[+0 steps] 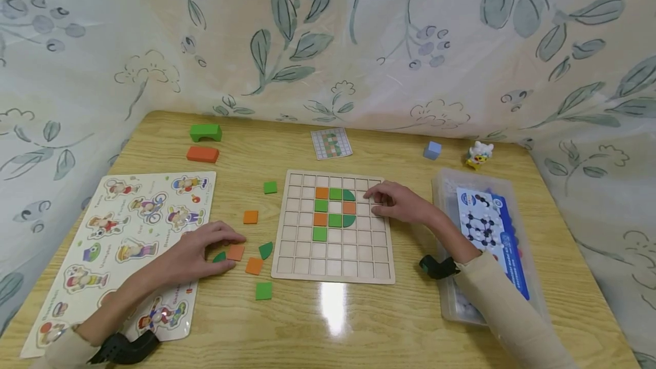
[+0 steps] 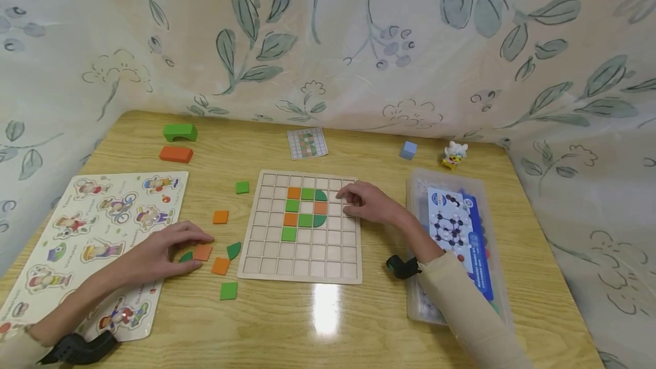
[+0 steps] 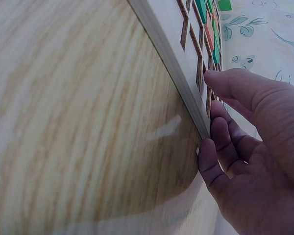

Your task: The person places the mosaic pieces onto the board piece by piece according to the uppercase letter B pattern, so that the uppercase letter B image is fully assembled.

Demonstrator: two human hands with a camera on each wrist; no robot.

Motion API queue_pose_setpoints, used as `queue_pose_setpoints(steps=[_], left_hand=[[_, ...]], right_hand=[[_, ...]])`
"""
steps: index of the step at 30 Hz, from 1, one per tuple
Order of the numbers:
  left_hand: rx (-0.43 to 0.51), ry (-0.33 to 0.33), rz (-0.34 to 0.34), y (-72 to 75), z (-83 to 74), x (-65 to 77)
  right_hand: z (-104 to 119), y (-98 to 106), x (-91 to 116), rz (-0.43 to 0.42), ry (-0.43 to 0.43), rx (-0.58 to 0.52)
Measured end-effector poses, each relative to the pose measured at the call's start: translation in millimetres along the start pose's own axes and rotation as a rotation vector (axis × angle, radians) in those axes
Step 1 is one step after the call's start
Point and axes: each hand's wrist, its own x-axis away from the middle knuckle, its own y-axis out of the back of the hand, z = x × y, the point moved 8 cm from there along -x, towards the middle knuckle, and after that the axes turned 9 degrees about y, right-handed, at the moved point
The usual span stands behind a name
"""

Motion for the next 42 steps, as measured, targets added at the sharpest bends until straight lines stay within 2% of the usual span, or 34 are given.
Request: queue_pose_setpoints(steps=[8, 19, 22, 27, 30, 33, 35, 38, 42], left_hand=[[0.006, 0.007, 0.011, -1.5, -1.2, 0.0], [0.041, -0.082, 0.008, -1.5, -7.1, -2.0], [0.045, -0.089, 0.021, -0.7, -9.4, -2.0], [0.053, -0.041, 0.048, 6.0, -9.9, -4.7], [0.073, -0.012, 0.049, 12.2, -13.6, -12.4], [0.086, -0.042, 0.059, 13.9, -26.3, -25.6], [0.093, -0.076, 0.092, 10.8, -41.1, -37.1], [0.084, -0.143, 0.163, -3.2, -67.7, -55.8], [0.042, -0.21, 0.238, -30.8, -105.3, -78.7]], right_hand=[[-3, -1, 0, -0.004, -0.004, -0.009], [1, 1, 1, -0.002, -0.013, 0.003], [2, 1, 1, 0.0, -0.012, -0.003], [-1, 0, 1, -0.006, -0.013, -0.012], [-2, 0, 1, -0.009, -0.013, -0.016], [-3, -1, 1, -0.009, -0.011, -0.014], [-3, -1, 0, -0.009, -0.007, -0.015], [-3, -1, 0, -0.01, -0.003, -0.013], [-1, 0, 0, -0.006, -0.003, -0.01]])
